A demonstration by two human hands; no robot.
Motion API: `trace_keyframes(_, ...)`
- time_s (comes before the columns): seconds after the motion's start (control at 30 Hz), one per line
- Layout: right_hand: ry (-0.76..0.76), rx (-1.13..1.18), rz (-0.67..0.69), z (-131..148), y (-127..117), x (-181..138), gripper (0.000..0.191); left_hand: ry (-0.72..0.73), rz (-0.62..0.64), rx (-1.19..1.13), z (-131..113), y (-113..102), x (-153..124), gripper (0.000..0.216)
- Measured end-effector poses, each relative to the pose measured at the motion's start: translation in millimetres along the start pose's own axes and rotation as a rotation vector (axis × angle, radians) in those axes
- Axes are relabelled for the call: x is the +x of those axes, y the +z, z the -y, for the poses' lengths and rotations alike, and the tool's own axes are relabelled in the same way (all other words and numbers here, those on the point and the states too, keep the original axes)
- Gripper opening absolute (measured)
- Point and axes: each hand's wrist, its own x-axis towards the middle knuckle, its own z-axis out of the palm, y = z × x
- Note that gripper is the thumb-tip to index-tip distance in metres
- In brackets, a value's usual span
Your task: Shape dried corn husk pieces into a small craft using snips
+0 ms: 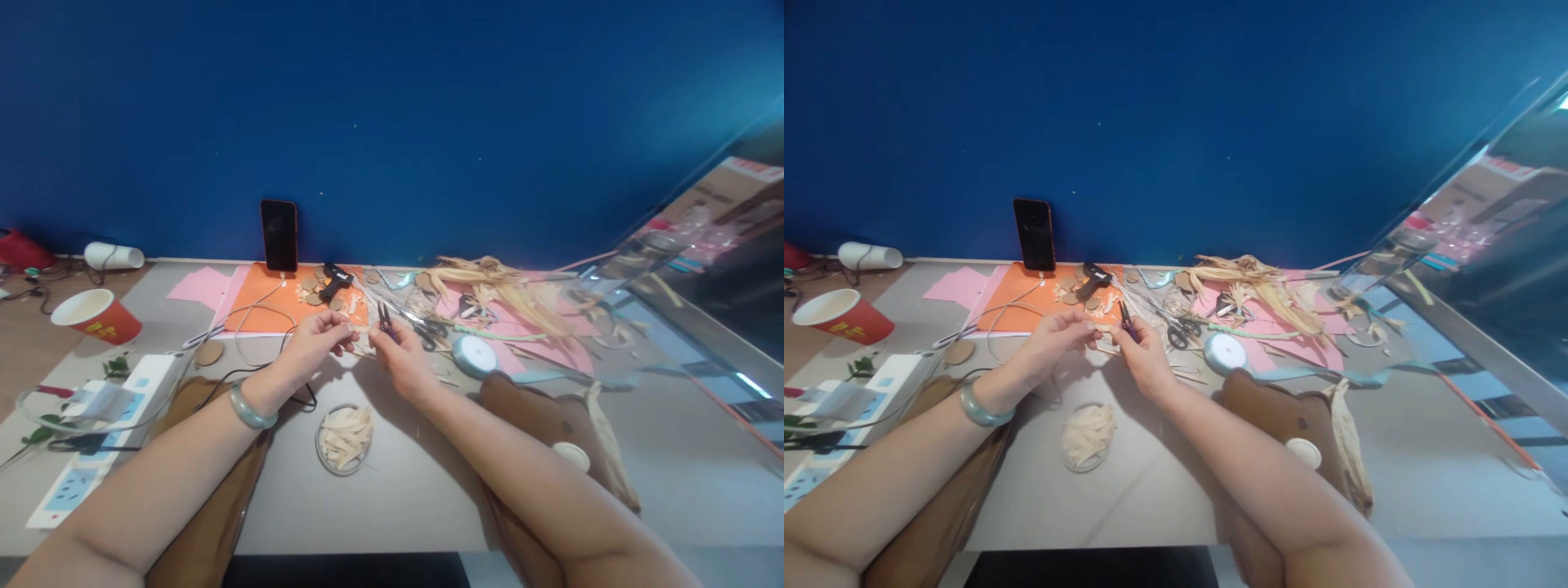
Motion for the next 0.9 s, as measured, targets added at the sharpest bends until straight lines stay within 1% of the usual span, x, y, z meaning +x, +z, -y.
trace_keyframes(0.1,-0.002,0.029,-0.025,-0.3,-2.2,2.6,0.030,-0.040,0.068,0.062,2.1,-0.8,0.2,0.017)
trace_keyframes(0.2,0.002,0.048,-0.030,-1.8,-3.4,4.3,0.032,-0.128,0.213,0.169,5.0,-0.5,-0.4,0.017)
trace_keyframes(0.27,-0.004,0.043,-0.022,-2.3,-3.8,4.4,0.034,-0.149,0.263,0.192,7.0,-0.2,-0.6,0.018)
trace_keyframes(0.43,-0.044,-0.086,0.012,-0.4,-4.5,2.0,0.031,-0.102,0.207,0.154,7.7,-2.5,0.3,0.025)
trace_keyframes(0.53,-0.036,-0.117,0.055,0.9,-4.2,0.9,0.030,-0.086,0.203,0.153,6.0,-3.8,0.3,0.019)
trace_keyframes(0.63,-0.010,-0.089,0.086,1.5,-2.7,0.3,0.033,-0.071,0.207,0.166,4.0,-3.0,-0.9,0.014)
trace_keyframes(0.8,0.021,0.007,0.032,1.7,0.0,0.8,0.042,-0.032,0.145,0.124,-0.5,-0.2,-3.0,0.018)
trace_keyframes(0.9,0.070,0.009,0.013,1.2,0.6,1.4,0.050,-0.031,0.095,0.067,-2.1,0.4,-2.6,0.021)
